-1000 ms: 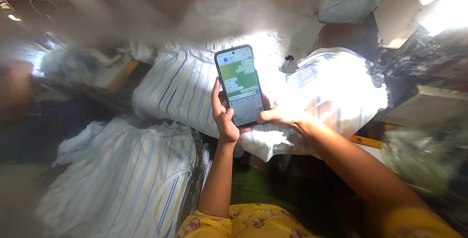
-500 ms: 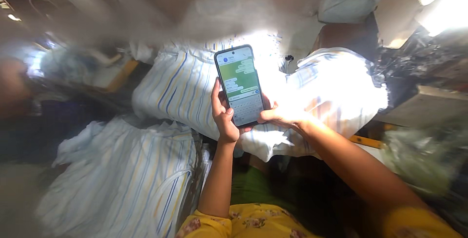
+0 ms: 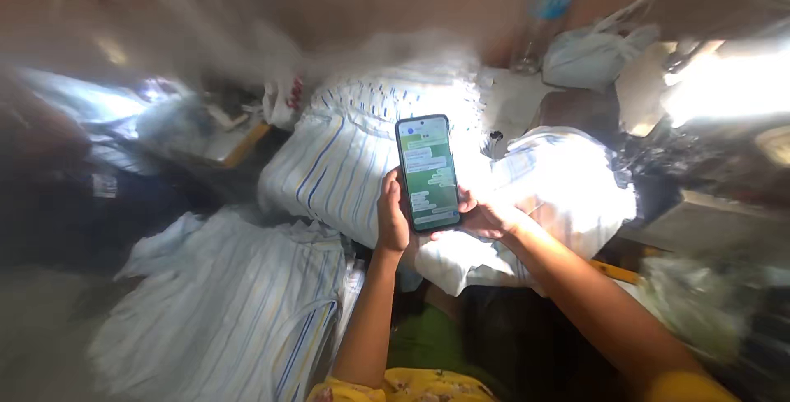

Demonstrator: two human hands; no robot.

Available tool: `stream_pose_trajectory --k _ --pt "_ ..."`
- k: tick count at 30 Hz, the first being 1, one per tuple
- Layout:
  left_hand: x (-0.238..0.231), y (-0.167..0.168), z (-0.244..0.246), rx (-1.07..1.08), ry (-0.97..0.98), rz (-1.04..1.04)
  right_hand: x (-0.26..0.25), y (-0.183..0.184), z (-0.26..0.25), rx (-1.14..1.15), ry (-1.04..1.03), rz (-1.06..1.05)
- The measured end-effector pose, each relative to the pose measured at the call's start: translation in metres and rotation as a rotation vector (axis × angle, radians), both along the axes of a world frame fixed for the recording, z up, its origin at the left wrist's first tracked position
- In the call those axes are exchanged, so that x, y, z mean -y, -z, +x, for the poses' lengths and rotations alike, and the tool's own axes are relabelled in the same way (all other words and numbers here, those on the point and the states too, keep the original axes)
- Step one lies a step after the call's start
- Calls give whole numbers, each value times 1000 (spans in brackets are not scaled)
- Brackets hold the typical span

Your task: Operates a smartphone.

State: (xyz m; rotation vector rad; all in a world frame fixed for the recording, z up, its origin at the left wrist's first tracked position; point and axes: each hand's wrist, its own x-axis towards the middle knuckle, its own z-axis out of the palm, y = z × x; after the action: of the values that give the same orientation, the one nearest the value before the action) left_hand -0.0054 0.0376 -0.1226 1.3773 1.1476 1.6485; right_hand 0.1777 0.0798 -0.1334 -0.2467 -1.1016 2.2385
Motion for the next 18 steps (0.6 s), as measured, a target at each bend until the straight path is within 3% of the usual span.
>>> stream_pose_trajectory --k 6,11,15,18 --pt "-27 -64 1 -40 32 -235 -4 6 -2 -74 -20 -11" --pt "-52 -93 22 55 4 -170 -7 2 -4 -193 30 -16" --pt "-117 -142 46 87 -74 -12 -10 15 -12 -261 -56 53" --pt "-194 -157 83 140 67 125 -13 21 -10 -241 -268 -47"
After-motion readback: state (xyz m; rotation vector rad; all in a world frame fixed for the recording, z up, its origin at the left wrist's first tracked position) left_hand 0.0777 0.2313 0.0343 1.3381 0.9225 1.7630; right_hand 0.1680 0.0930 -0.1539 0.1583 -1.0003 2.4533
